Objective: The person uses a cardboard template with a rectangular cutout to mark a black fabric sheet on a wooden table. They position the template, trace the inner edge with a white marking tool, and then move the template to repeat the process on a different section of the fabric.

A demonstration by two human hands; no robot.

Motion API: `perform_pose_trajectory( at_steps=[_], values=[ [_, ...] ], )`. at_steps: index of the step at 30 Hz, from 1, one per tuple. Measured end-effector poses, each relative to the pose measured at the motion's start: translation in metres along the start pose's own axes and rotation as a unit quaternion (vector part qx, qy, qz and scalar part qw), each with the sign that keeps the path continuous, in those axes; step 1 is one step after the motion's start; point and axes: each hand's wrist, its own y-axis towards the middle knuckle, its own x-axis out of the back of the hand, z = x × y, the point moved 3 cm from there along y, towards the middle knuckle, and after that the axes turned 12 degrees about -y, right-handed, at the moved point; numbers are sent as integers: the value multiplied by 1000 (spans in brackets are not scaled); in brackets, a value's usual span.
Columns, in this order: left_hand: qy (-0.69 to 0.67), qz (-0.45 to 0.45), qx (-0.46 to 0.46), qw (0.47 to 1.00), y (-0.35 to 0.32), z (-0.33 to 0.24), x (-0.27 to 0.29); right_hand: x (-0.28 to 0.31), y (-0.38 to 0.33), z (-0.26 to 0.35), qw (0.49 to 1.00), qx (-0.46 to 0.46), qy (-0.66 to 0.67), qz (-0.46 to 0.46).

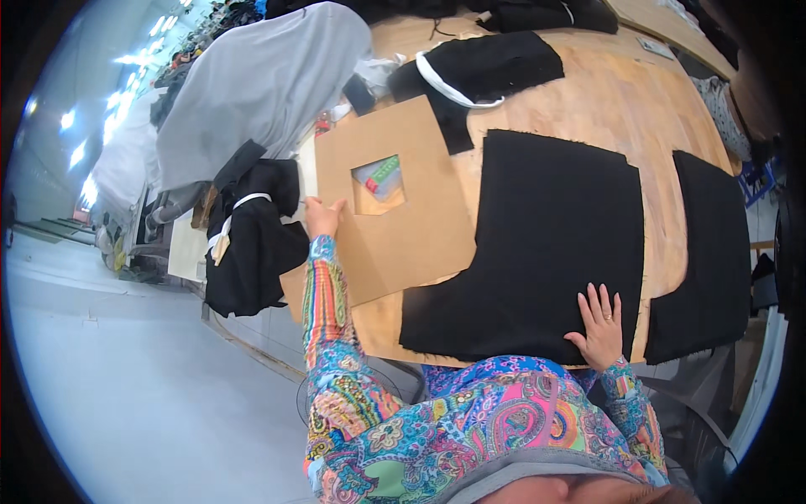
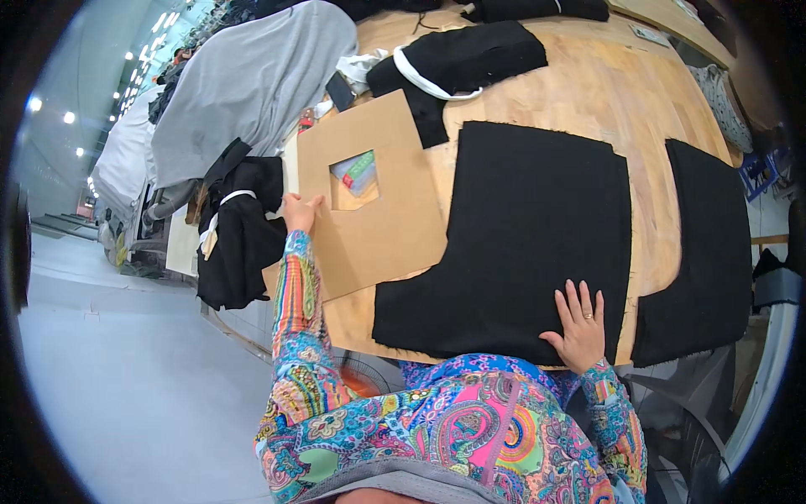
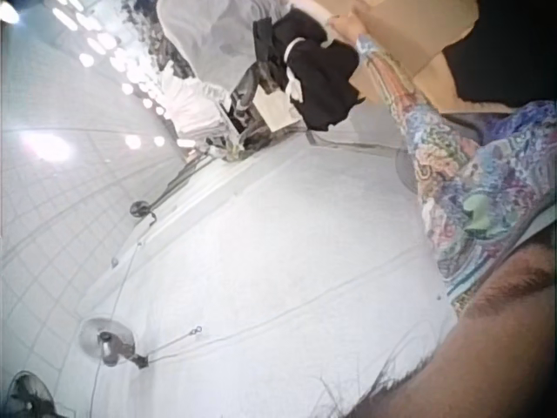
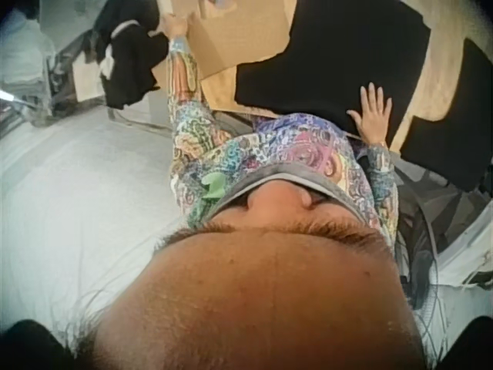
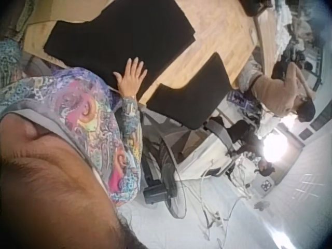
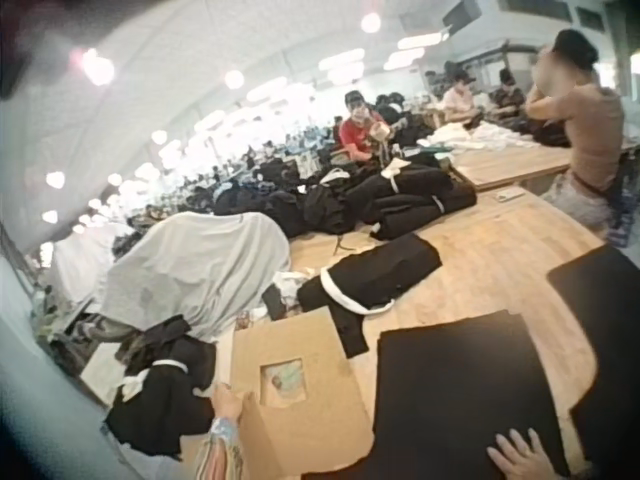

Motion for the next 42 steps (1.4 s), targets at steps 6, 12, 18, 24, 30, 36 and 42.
perform_pose_trajectory(
  at_steps=[6,12,18,24,30,36,42],
  values=[
    [-127,-29,-4,991,12,-16,18,-1,-3,1,1000,-6,-8,4],
    [-253,-80,-223,938,-18,-130,116,4,-9,3,999,-24,13,-22],
    [-458,-91,-211,859,-87,-197,238,8,1,-3,996,-3,75,-49],
    [-587,58,-147,794,-68,-215,222,17,-17,-23,887,-188,393,-150],
    [-571,210,-55,791,-112,-226,52,10,-49,-33,568,-299,723,-253],
    [-581,258,12,772,-168,-215,-59,19,-76,-33,417,-296,842,-172],
    [-516,280,49,808,-187,-194,-105,-3,-89,-23,608,-389,668,-180]
  ],
)
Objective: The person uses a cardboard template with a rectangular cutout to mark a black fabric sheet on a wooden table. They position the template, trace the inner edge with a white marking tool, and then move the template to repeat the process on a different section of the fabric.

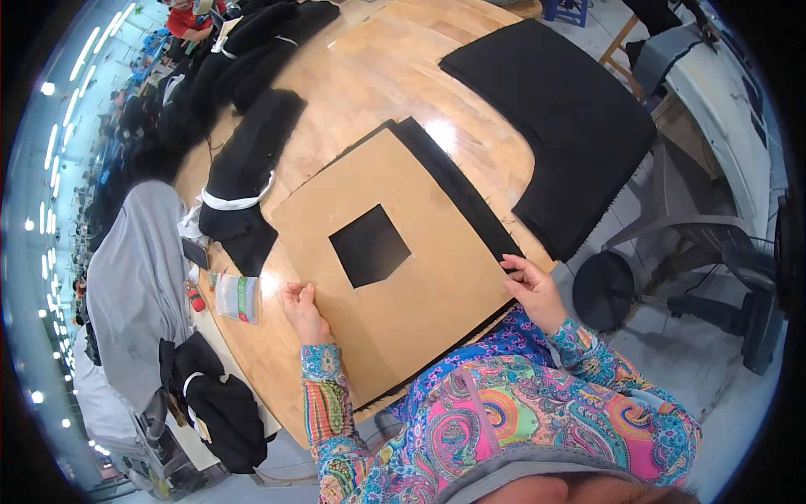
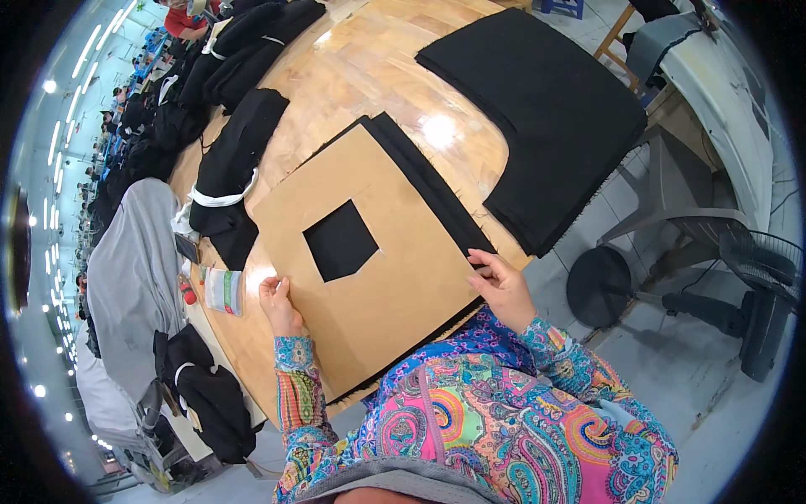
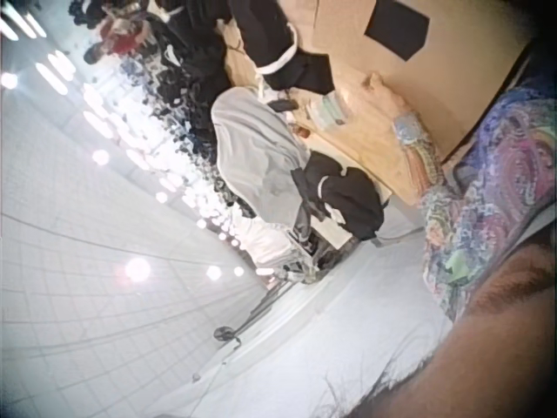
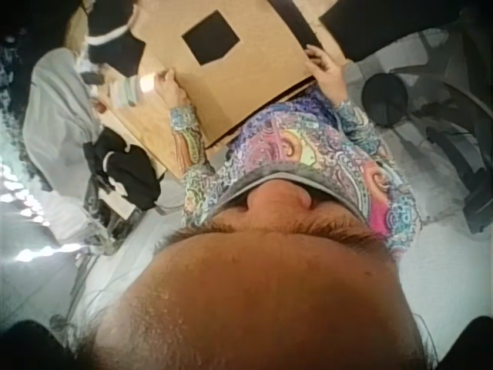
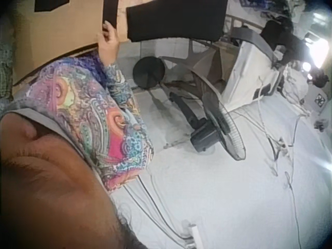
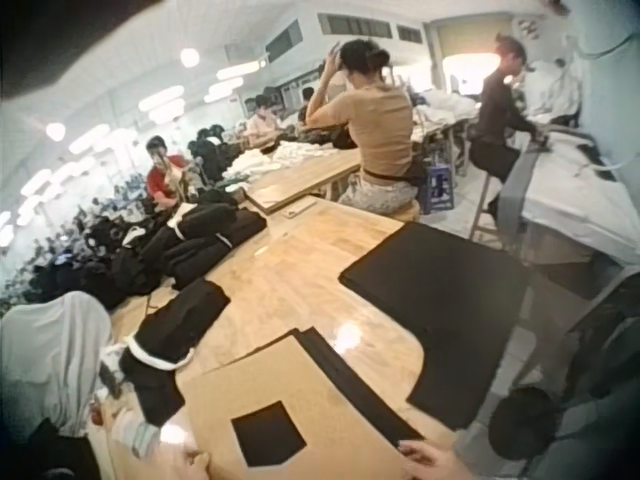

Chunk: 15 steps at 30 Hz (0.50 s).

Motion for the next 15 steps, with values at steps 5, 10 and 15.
perform_pose_trajectory(
  at_steps=[5,10,15],
  values=[
    [23,-4,21,1000,4,8,-7,-5,-13,25,861,272,-418,-100],
    [29,-1,25,999,9,6,-12,-33,-13,13,828,321,-440,133],
    [33,0,26,999,15,7,-10,-45,-8,12,806,323,-457,194]
  ],
)
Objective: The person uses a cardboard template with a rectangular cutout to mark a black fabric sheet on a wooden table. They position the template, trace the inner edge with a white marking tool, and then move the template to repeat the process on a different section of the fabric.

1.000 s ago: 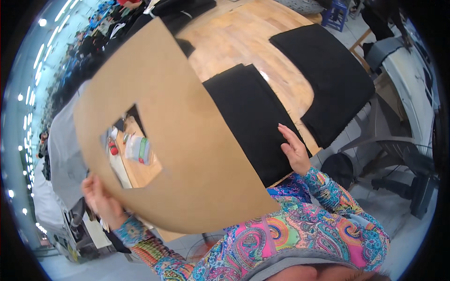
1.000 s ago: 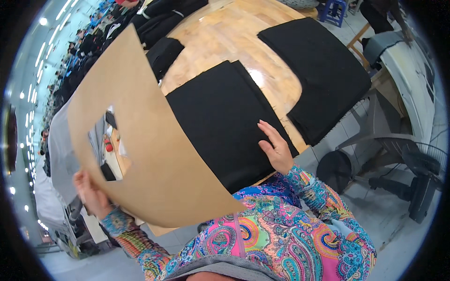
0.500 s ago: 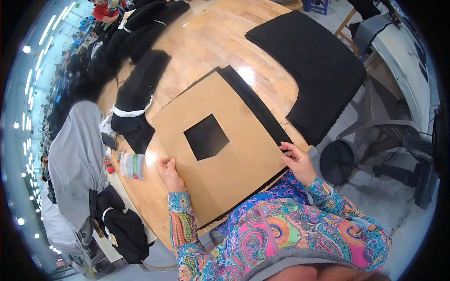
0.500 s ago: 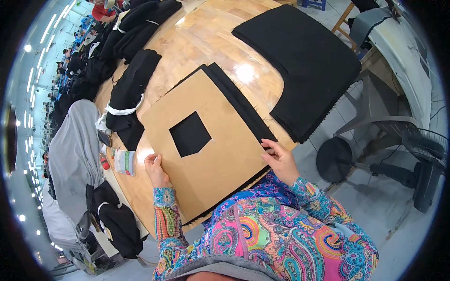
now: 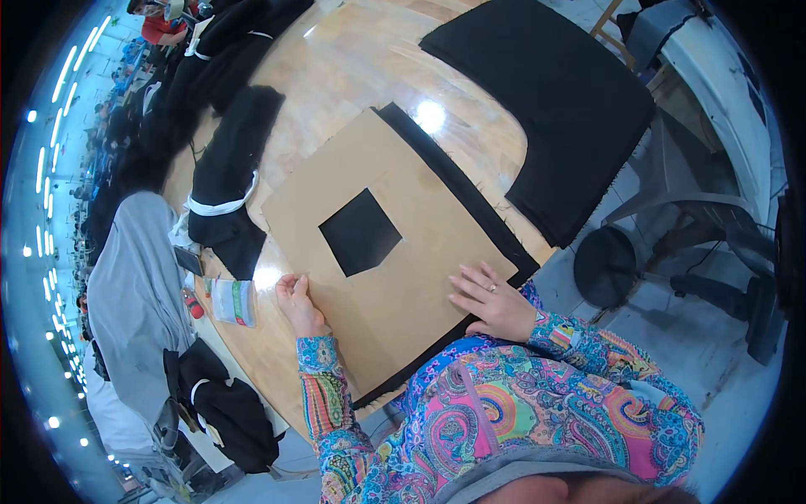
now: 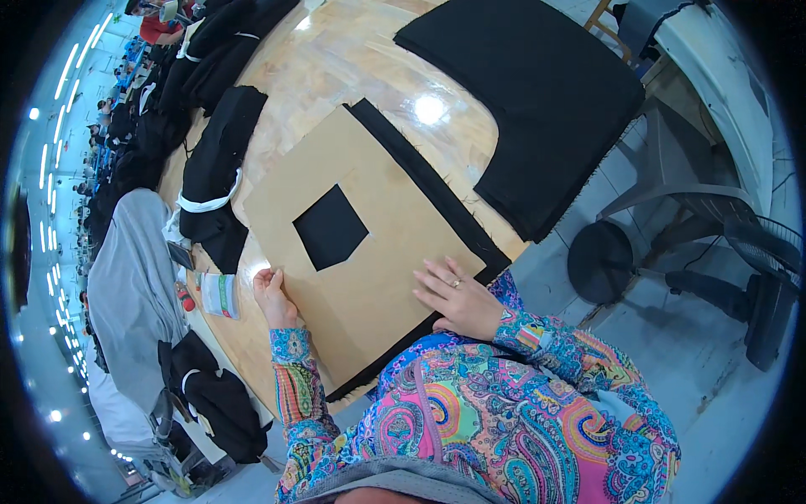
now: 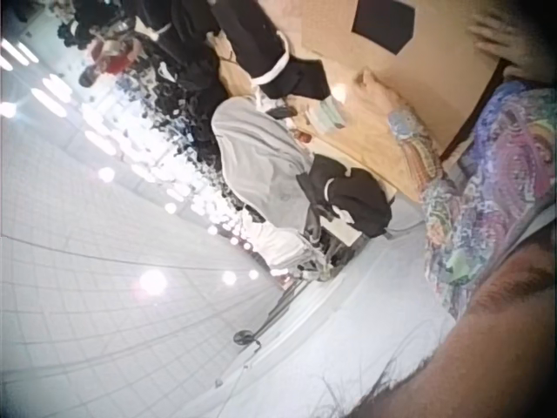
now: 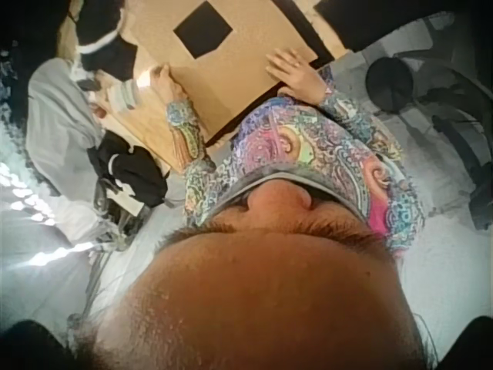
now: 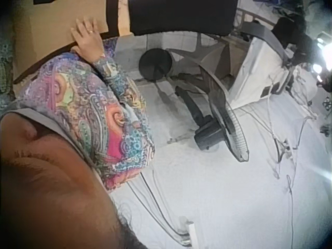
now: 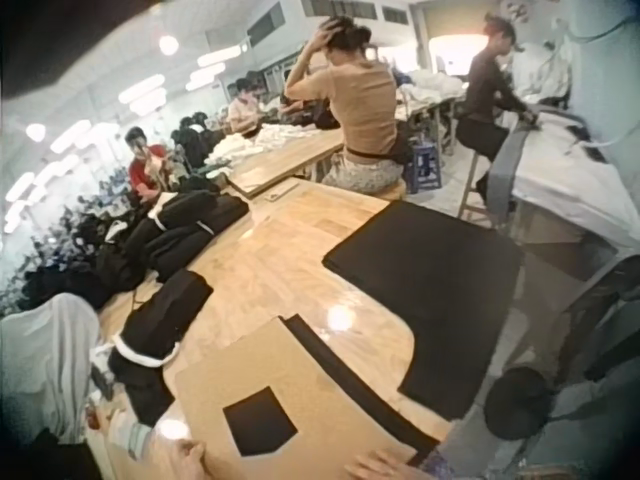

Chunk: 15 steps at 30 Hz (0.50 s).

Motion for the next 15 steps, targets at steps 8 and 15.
perform_pose_trajectory(
  at_steps=[8,15],
  values=[
    [129,1,-59,990,3,-6,-6,-5,4,-5,1000,-12,-11,10],
    [339,195,-339,856,47,-51,-128,-9,2,-9,999,-27,-1,-25]
  ],
)
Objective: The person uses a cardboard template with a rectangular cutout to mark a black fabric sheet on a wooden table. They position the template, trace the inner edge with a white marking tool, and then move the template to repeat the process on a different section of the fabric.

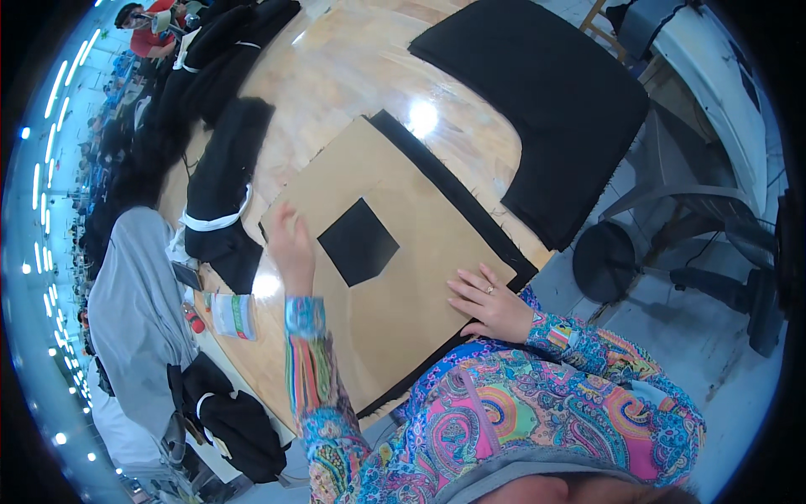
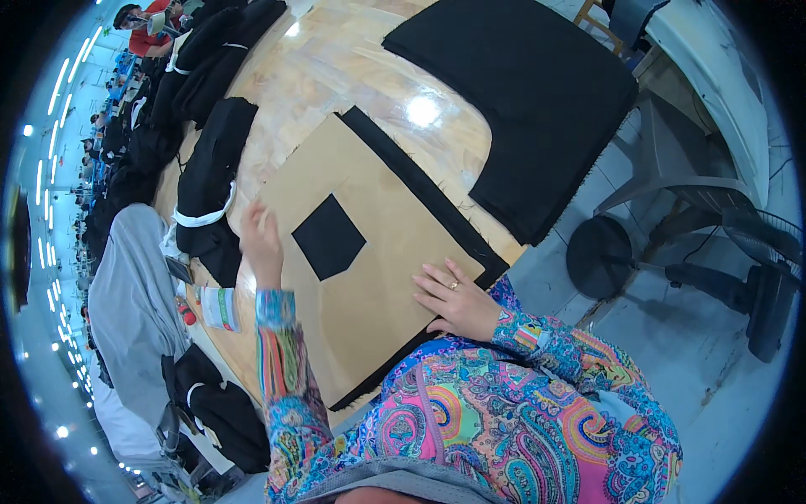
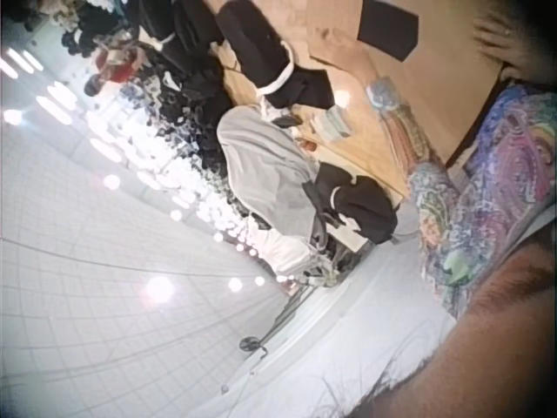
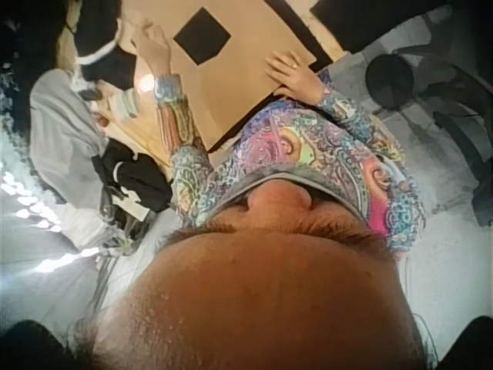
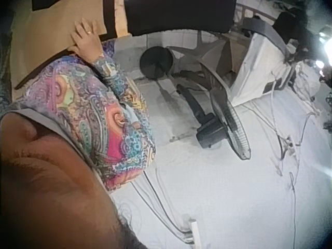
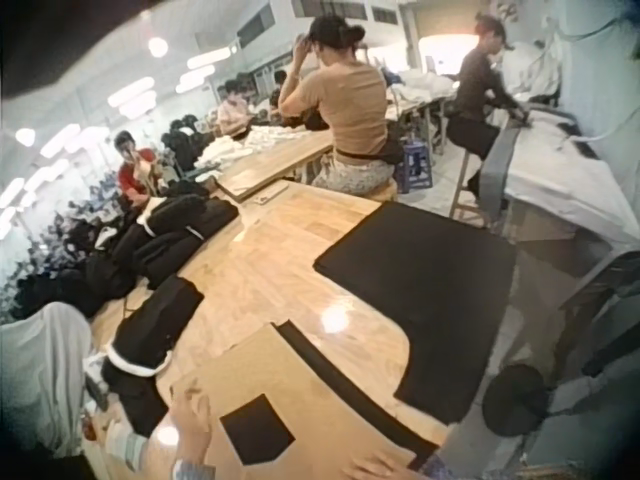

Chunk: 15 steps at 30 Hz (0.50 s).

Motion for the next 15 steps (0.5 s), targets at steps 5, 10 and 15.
perform_pose_trajectory(
  at_steps=[5,10,15],
  values=[
    [-42,128,-111,985,88,13,-96,0,3,2,999,2,-31,-24],
    [-53,166,-4,985,115,37,-155,6,4,5,999,-22,-17,-25],
    [-66,146,13,987,114,44,-161,7,8,3,999,17,-19,-38]
  ],
)
